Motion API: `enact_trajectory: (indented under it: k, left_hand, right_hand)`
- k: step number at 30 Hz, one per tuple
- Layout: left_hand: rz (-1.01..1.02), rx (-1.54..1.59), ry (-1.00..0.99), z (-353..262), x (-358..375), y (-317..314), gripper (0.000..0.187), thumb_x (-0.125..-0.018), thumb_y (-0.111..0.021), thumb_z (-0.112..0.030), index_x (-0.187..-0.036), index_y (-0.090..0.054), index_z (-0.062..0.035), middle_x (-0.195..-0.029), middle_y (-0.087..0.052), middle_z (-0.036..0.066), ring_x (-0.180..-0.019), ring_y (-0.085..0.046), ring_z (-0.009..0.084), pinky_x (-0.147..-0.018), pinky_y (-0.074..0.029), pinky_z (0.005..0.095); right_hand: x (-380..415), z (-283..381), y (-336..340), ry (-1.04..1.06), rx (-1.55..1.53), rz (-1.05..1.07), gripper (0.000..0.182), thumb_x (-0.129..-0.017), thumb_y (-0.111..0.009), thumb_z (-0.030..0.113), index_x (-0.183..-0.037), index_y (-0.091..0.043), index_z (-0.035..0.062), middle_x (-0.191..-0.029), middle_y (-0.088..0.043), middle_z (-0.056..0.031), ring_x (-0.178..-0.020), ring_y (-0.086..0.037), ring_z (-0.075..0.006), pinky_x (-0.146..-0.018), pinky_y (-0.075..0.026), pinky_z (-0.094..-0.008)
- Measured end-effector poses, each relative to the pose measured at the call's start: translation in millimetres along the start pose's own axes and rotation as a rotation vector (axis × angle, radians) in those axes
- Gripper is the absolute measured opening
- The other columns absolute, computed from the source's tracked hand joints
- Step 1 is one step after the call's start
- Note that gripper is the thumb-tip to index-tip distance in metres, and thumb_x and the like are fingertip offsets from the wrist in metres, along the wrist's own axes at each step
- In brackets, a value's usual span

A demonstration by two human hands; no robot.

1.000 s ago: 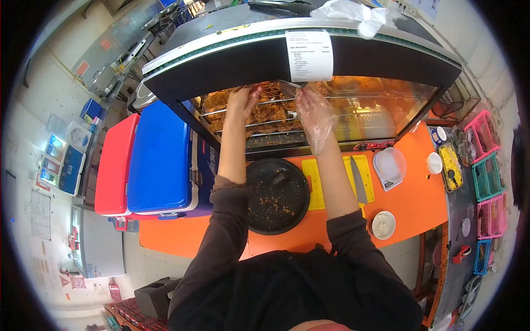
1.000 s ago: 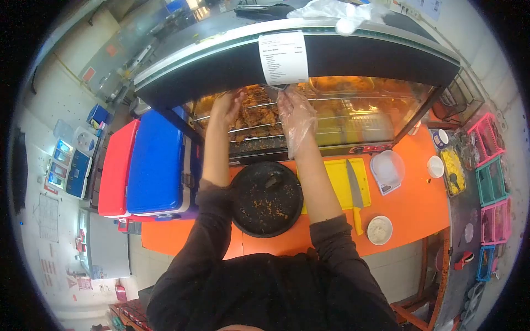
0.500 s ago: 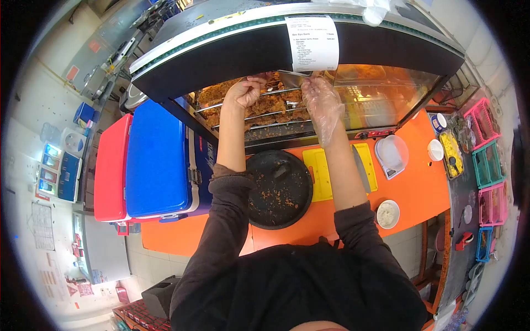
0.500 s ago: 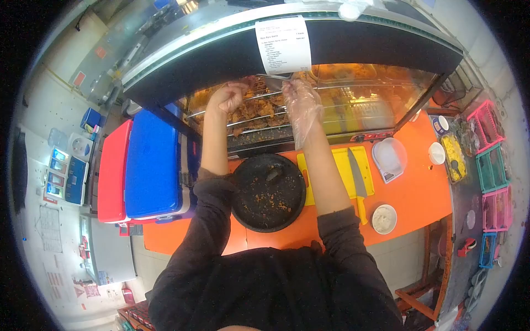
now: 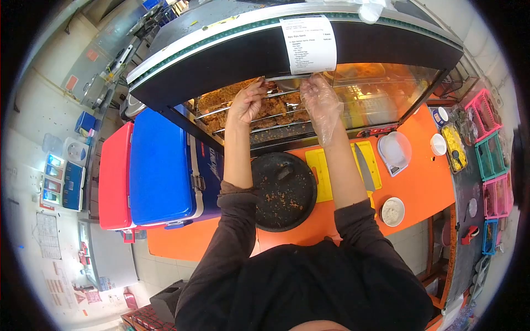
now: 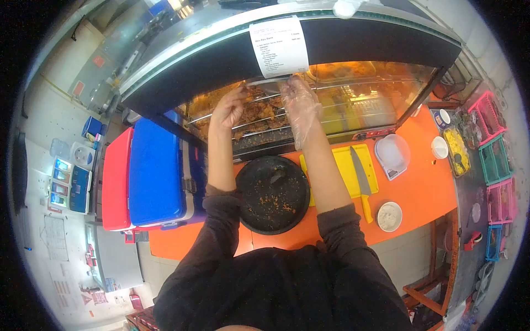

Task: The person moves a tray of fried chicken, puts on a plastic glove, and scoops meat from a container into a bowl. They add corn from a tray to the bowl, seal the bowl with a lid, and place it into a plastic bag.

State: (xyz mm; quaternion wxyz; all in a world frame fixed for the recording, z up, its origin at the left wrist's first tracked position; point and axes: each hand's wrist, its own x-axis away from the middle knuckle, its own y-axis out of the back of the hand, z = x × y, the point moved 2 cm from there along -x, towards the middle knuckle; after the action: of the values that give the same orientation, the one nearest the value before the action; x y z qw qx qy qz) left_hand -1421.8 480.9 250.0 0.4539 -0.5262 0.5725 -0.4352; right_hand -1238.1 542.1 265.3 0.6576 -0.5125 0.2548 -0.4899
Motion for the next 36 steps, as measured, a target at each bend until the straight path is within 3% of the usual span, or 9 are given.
enact_trajectory:
  k: [6,8,12,18,20,26,28,30,36]
  left_hand:
    - [0.02,-0.231,-0.052,8,14,-28,0.017,-0.094,-0.041,-0.003,-0.1,-0.045,0.0121,-0.068,-0.04,0.002,-0.049,-0.036,0.0007,-0.033,-0.031,0.0088]
    - [0.005,-0.424,-0.101,13,22,-38,0.016,-0.094,-0.045,-0.005,-0.097,-0.048,0.0104,-0.066,-0.039,-0.001,-0.048,-0.035,-0.0005,-0.032,-0.029,0.0097]
    - [-0.114,-0.508,-0.164,27,38,-52,0.016,-0.092,-0.048,-0.007,-0.095,-0.05,0.0088,-0.064,-0.039,-0.003,-0.048,-0.034,-0.0011,-0.032,-0.027,0.0103]
    - [-0.138,-0.614,-0.085,40,62,-52,0.017,-0.09,-0.051,-0.007,-0.101,-0.05,0.0067,-0.076,-0.047,-0.001,-0.048,-0.034,-0.0016,-0.033,-0.026,0.0096]
    - [-0.117,-0.659,-0.084,43,65,-58,0.019,-0.089,-0.052,-0.006,-0.103,-0.049,0.0067,-0.081,-0.049,0.0,-0.049,-0.035,-0.0019,-0.033,-0.026,0.0095]
    - [-0.118,-0.76,-0.076,49,68,-54,0.019,-0.089,-0.051,-0.006,-0.105,-0.048,0.0045,-0.081,-0.05,-0.001,-0.047,-0.034,-0.0028,-0.033,-0.026,0.0093]
    - [-0.109,-0.735,-0.112,55,69,-56,0.019,-0.089,-0.051,-0.006,-0.105,-0.048,0.004,-0.08,-0.049,-0.001,-0.046,-0.034,-0.0028,-0.033,-0.026,0.0093]
    - [-0.094,-0.712,-0.109,60,68,-58,0.019,-0.089,-0.05,-0.005,-0.106,-0.048,0.0038,-0.08,-0.05,-0.001,-0.046,-0.035,-0.0026,-0.033,-0.026,0.0095]
    - [-0.186,-0.792,-0.203,75,80,-77,0.016,-0.09,-0.045,-0.004,-0.104,-0.047,0.0029,-0.08,-0.05,0.0,-0.047,-0.034,-0.0022,-0.034,-0.024,0.0103]
  right_hand:
    - [3,0,-6,0.024,0.01,0.033,0.007,-0.083,-0.055,0.0,-0.09,-0.055,-0.001,-0.089,-0.051,-0.0092,-0.078,-0.05,-0.0183,-0.071,-0.046,-0.0277]
    - [10,7,-2,0.614,1.163,0.227,0.015,-0.084,-0.052,-0.001,-0.098,-0.053,-0.0033,-0.09,-0.048,-0.0082,-0.083,-0.047,-0.0139,-0.071,-0.047,-0.0222]
    - [31,9,2,0.662,1.224,0.236,0.013,-0.084,-0.053,0.0,-0.096,-0.052,-0.0034,-0.087,-0.047,-0.0075,-0.079,-0.047,-0.0122,-0.068,-0.047,-0.0214]
    - [60,14,14,0.345,0.553,0.307,0.005,-0.085,-0.053,0.005,-0.086,-0.05,0.0003,-0.083,-0.047,-0.0055,-0.072,-0.048,-0.0113,-0.065,-0.046,-0.0212]
    - [78,15,1,0.092,0.155,0.022,0.007,-0.084,-0.055,0.007,-0.084,-0.049,0.0025,-0.082,-0.048,-0.0059,-0.072,-0.048,-0.0119,-0.063,-0.046,-0.0233]
    - [40,-5,60,-0.026,-0.055,-0.065,0.014,-0.082,-0.056,0.015,-0.083,-0.049,0.0038,-0.077,-0.049,-0.0071,-0.07,-0.049,-0.0198,-0.063,-0.048,-0.032]
    - [8,-25,93,0.004,0.131,0.205,0.019,-0.083,-0.056,0.019,-0.089,-0.052,0.0017,-0.082,-0.056,-0.0088,-0.073,-0.054,-0.0224,-0.065,-0.049,-0.0331]
    - [35,-17,30,0.553,1.53,0.504,0.045,-0.074,-0.068,0.028,-0.11,-0.054,0.0048,-0.101,-0.063,-0.0083,-0.091,-0.06,-0.0231,-0.072,-0.05,-0.0324]
    - [46,-13,13,0.314,1.689,-0.048,0.08,-0.053,-0.082,0.044,-0.118,-0.051,0.0088,-0.109,-0.062,-0.0099,-0.098,-0.061,-0.0238,-0.083,-0.049,-0.0313]
